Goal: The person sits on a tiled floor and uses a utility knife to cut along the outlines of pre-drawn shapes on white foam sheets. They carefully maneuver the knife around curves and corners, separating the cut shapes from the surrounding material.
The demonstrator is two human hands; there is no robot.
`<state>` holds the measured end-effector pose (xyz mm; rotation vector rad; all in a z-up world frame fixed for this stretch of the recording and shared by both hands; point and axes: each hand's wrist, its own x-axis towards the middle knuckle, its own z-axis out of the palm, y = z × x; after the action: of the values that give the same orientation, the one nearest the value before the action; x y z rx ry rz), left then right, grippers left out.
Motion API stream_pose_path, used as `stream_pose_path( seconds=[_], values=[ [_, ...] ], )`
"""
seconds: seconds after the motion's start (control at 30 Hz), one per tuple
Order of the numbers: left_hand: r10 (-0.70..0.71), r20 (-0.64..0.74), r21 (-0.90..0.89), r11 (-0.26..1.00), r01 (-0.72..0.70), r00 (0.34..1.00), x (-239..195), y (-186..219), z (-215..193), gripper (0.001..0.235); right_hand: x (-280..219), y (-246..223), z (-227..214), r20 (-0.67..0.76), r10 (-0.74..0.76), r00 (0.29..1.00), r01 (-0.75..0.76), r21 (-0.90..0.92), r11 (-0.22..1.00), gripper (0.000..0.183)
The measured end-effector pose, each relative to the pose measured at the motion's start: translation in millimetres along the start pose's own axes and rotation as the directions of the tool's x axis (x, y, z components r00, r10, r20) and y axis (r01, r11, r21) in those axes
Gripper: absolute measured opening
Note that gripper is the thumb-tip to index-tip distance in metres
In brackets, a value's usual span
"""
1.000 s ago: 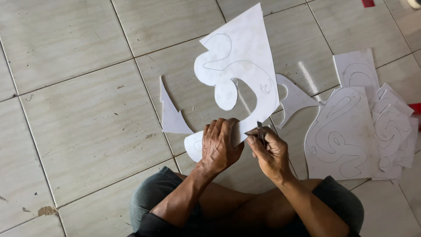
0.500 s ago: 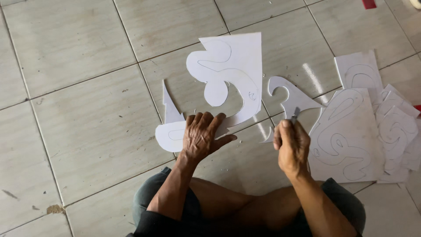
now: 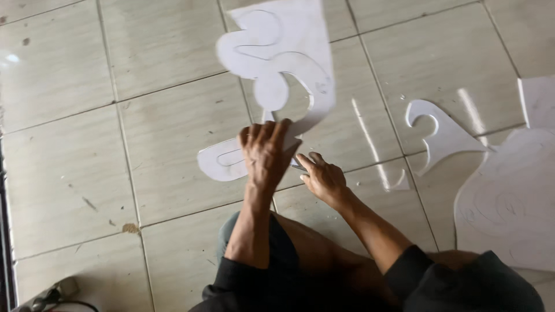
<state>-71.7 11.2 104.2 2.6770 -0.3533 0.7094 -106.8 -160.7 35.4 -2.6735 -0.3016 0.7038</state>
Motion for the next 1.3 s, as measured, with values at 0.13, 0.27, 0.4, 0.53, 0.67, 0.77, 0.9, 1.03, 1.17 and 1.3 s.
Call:
stream_pose_path(
  seconds=[0.13, 0.27, 0.4, 0.53, 0.67, 0.77, 0.9, 1.03, 1.17, 1.3],
  values=[
    [0.034, 0.046, 0.007, 0.999, -0.034, 0.998, -12, 6, 33, 0.072, 71, 12, 84, -0.036, 0.004, 0.999, -0.010, -0.166, 0.986, 0.042],
    [0.052, 0.075, -0.096, 0.994, -0.045, 0.996, -12, 14, 32, 0.065, 53, 32, 66, -0.125, -0.042, 0.991, 0.016, -0.208, 0.978, 0.038],
    [0.089, 0.141, -0.112, 0.991, -0.074, 0.986, -10, 12, 29, 0.063, 11, 109, 12, -0.241, 0.021, 0.970, -0.090, -0.279, 0.956, 0.042],
    [0.140, 0.274, -0.137, 0.985, -0.106, 0.951, -11, 2, 44, 0.061, -23, 201, -39, -0.161, 0.249, 0.955, -0.284, -0.251, 0.925, 0.032],
    [0.188, 0.611, 0.001, 0.971, -0.238, 0.769, -17, -24, 72, 0.057, -58, 219, -92, -0.214, 0.635, 0.742, -0.617, 0.152, 0.772, 0.032],
    [0.046, 0.830, 0.161, 0.935, -0.317, 0.556, -20, -20, 70, 0.078, -62, 203, -100, -0.280, 0.696, 0.661, -0.567, 0.421, 0.708, 0.035],
    [-0.147, 0.924, 0.231, 0.950, -0.210, 0.353, -45, 33, 69, 0.077, -38, 196, -68, -0.388, 0.570, 0.724, -0.378, 0.468, 0.799, 0.044],
    [-0.053, 0.908, 0.130, 0.978, -0.160, 0.416, -48, 53, 82, 0.068, -12, 205, -30, -0.349, 0.541, 0.765, -0.359, 0.465, 0.809, 0.041],
    [-0.146, 0.814, 0.192, 0.981, -0.023, 0.562, -59, 30, 121, 0.066, -18, 171, -39, -0.327, 0.524, 0.787, -0.248, 0.609, 0.753, 0.035],
    [0.110, 0.217, 0.362, 0.914, -0.185, 0.970, -109, 11, 156, 0.019, -9, 148, -37, -0.260, 0.507, 0.822, -0.205, 0.696, 0.688, 0.038]
  ],
)
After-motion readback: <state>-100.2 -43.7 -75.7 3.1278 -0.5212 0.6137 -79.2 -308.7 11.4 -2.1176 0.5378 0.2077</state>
